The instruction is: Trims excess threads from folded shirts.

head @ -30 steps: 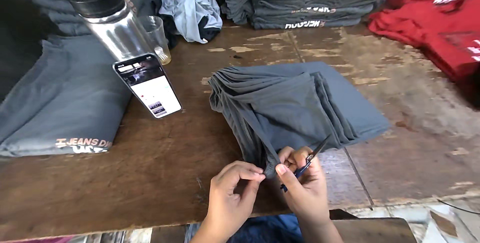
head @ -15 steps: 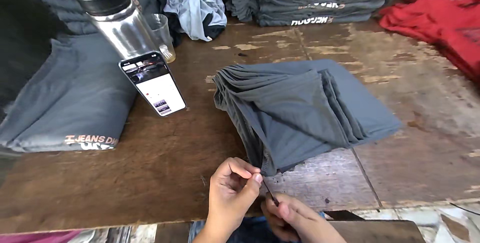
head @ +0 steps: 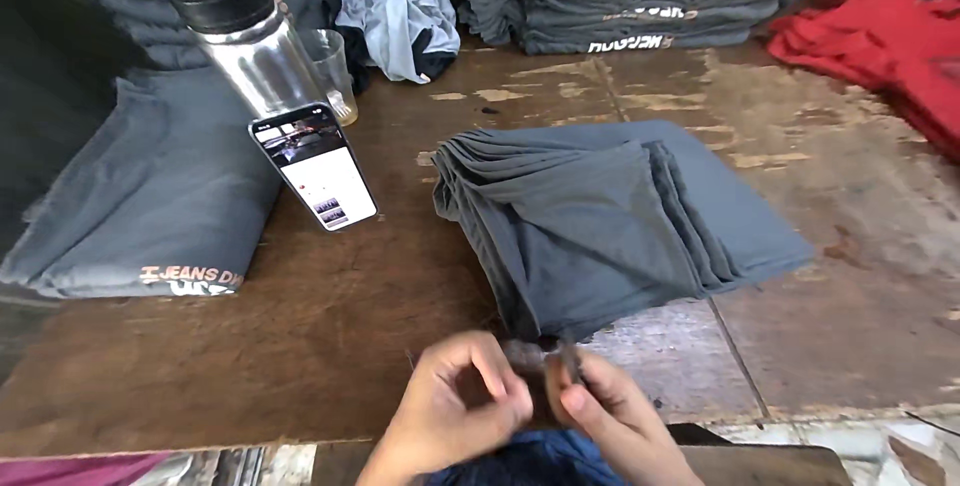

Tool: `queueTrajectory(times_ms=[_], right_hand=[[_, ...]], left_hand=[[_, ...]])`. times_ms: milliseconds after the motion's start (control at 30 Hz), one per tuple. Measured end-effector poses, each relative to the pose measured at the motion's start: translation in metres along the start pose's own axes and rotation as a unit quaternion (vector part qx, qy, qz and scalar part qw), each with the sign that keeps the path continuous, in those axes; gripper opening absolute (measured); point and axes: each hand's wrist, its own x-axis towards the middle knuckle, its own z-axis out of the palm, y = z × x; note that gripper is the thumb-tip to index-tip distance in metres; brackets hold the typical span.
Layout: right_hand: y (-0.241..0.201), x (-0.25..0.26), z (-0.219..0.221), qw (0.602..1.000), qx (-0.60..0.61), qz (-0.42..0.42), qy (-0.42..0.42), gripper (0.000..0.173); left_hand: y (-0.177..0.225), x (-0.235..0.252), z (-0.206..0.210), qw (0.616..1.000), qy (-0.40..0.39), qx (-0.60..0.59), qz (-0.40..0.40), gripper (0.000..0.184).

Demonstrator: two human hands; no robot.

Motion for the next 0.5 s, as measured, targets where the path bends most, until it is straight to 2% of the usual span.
queueTrajectory(times_ms=[33,100,133,167,200,267,333,367,400,500], right_hand=[[-0.001,0.001,-0.003,0.993,-0.095,-0.037,0.064,0.030],[0.000,0.007,-0.007,0.950,-0.258,-0.085,0.154,0.030],[0.001,0.011,-0.008,0.926,-0.321,-0.095,0.172,0.033],[0.002,0.014,-0.007,0.904,-0.378,-0.096,0.174,0.036],[0.003,0.018,-0.003,0.885,-0.420,-0.100,0.172,0.036],[0.004,0.029,0.008,0.854,-0.479,-0.116,0.166,0.027],[-0.002,0.042,0.010,0.837,-0.502,-0.151,0.156,0.015],[-0.011,0.047,0.007,0.840,-0.491,-0.171,0.155,0.012],[-0.023,0.051,0.002,0.841,-0.478,-0.193,0.165,0.012],[-0.061,0.065,-0.026,0.818,-0.471,-0.235,0.231,0.016]], left_hand=[[0.009,-0.003,-0.007,0.994,-0.105,0.015,-0.033,0.010],[0.023,-0.004,-0.015,0.951,-0.293,0.059,-0.076,0.032],[0.025,-0.003,-0.016,0.936,-0.334,0.075,-0.078,0.039],[0.025,-0.004,-0.016,0.939,-0.322,0.099,-0.073,0.042],[0.023,-0.006,-0.016,0.952,-0.265,0.140,-0.063,0.040],[0.015,-0.007,-0.012,0.957,-0.075,0.278,-0.038,0.032],[0.000,-0.001,-0.007,0.903,0.084,0.420,-0.034,0.035],[-0.006,0.002,-0.005,0.886,0.123,0.445,-0.041,0.040],[-0.011,0.003,-0.003,0.888,0.143,0.435,-0.049,0.045],[-0.020,0.002,0.008,0.934,0.139,0.325,-0.047,0.052]])
